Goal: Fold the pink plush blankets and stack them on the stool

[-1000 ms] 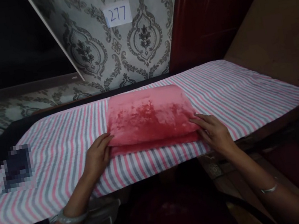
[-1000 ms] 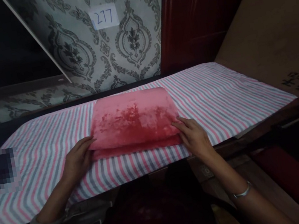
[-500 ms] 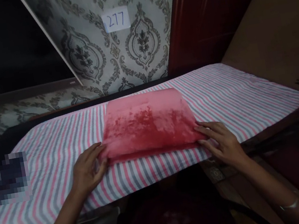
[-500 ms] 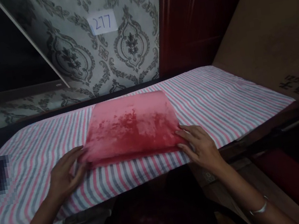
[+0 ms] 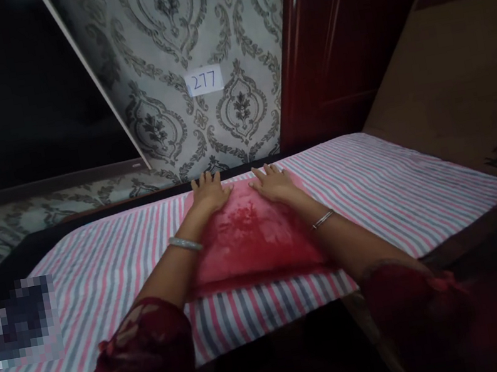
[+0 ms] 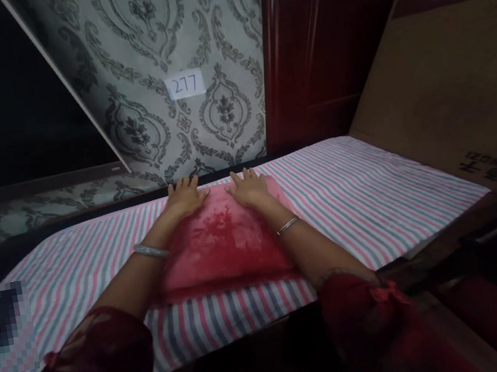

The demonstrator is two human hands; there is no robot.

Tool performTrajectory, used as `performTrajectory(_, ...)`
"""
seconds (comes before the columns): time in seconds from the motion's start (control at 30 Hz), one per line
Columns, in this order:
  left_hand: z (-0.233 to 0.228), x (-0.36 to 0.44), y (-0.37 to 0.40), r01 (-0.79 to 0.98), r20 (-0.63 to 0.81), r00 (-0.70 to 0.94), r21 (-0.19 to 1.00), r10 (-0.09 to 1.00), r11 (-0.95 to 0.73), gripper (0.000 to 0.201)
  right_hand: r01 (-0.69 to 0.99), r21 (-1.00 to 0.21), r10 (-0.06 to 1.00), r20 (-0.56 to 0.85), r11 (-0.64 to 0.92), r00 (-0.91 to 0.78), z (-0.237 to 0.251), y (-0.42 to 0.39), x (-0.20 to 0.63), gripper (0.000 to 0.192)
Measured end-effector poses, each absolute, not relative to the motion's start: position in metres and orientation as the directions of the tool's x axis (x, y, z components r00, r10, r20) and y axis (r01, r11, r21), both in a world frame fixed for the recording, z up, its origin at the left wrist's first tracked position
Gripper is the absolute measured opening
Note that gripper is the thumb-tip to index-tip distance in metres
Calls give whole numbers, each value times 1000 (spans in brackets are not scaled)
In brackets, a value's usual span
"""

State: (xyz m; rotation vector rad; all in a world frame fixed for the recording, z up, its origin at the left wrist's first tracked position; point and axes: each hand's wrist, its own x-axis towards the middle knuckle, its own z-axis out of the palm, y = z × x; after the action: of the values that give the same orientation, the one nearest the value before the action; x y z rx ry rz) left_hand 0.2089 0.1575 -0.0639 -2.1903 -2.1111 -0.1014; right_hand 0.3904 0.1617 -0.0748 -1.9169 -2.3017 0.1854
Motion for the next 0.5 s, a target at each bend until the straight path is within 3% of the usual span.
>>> performTrajectory(0.23,-131,200,157,998,142,-60,-22,988,64,73,977,-151,981,148,149,-127,-131,159,387,59)
performTrajectory(0.5,-138,197,161,998,133,-57,-10,990,59,74,980,-118,976,169,161,-140,-138,163,387,58)
